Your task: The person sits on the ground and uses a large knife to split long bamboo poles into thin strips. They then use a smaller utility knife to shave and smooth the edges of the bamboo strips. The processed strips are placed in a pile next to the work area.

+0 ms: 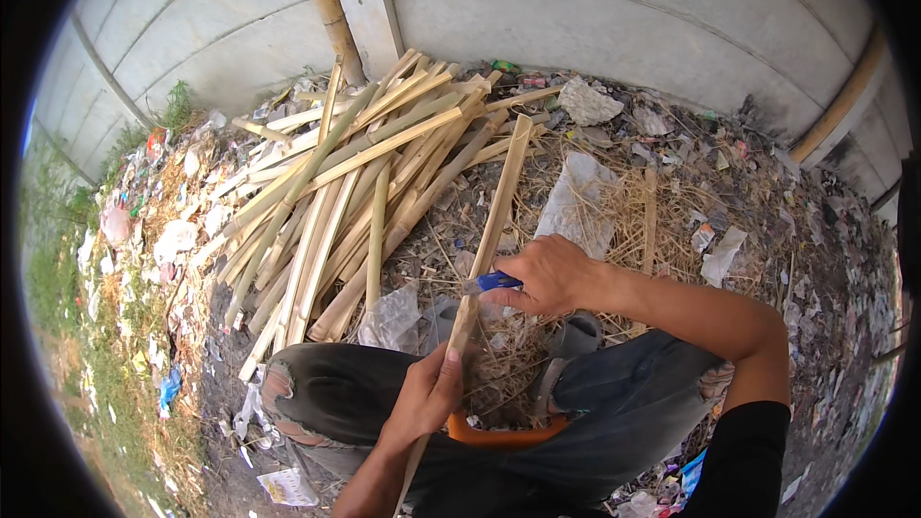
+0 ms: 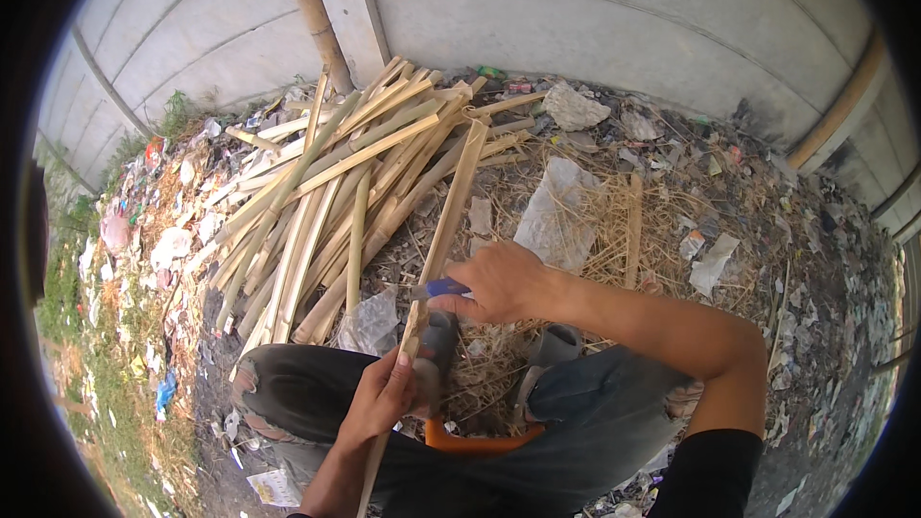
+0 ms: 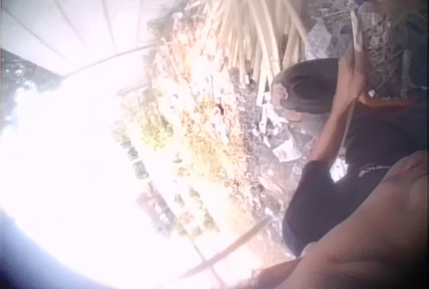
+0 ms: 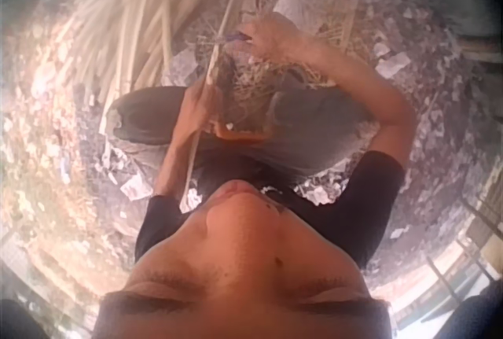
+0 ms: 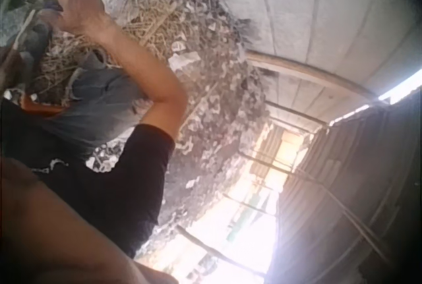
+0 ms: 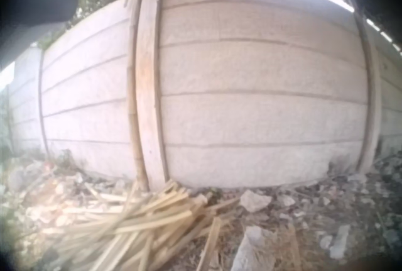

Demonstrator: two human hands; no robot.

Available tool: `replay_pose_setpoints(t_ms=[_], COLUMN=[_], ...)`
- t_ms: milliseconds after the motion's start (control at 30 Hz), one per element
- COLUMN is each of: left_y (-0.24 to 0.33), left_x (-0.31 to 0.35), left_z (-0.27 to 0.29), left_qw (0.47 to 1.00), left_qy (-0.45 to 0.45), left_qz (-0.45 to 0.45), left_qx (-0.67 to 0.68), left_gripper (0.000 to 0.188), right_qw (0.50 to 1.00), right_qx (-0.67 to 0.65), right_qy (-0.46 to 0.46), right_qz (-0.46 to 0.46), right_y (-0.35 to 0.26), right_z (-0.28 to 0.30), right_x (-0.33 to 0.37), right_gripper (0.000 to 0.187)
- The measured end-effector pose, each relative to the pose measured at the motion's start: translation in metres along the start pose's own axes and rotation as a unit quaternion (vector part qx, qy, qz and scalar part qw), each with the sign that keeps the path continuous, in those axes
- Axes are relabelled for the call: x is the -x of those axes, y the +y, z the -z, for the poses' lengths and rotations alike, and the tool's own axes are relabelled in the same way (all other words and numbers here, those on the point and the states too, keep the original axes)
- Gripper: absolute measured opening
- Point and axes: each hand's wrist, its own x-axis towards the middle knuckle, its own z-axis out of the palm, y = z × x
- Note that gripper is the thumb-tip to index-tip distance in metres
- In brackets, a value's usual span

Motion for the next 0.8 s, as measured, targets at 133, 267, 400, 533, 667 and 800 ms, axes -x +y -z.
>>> replay_pose_setpoints(t_ms=[133,267,400,533,667,800], left_y=[-0.007,-0.002,-0.014,-0.001,-0.004,-0.002], left_x=[0.002,0.0,-0.006,-0.005,-0.008,-0.007], left_z=[-0.001,-0.001,0.003,-0.002,0.001,0.002], left_qw=[0.999,0.997,0.999,0.999,0.999,0.999], left_qy=[-0.041,-0.063,-0.01,-0.001,0.037,0.049], left_qz=[0.025,0.031,0.026,0.024,0.006,-0.008], left_qx=[0.0,0.016,0.025,0.022,0.022,0.017], left_gripper=[0.052,0.052,0.055,0.052,0.05,0.049], right_qw=[0.967,0.934,0.969,0.992,0.999,0.997], right_qx=[0.008,-0.033,-0.045,-0.062,0.002,0.063], right_qy=[0.161,0.281,0.183,0.037,-0.028,0.012], right_qz=[-0.195,-0.218,-0.162,-0.1,0.033,0.034], right_y=[0.093,0.132,0.081,0.015,-0.022,-0.006], right_z=[0.062,0.071,0.068,0.042,-0.002,0.007], right_x=[-0.028,-0.005,0.011,0.008,0.015,-0.003], right_gripper=[0.072,0.071,0.068,0.065,0.065,0.065])
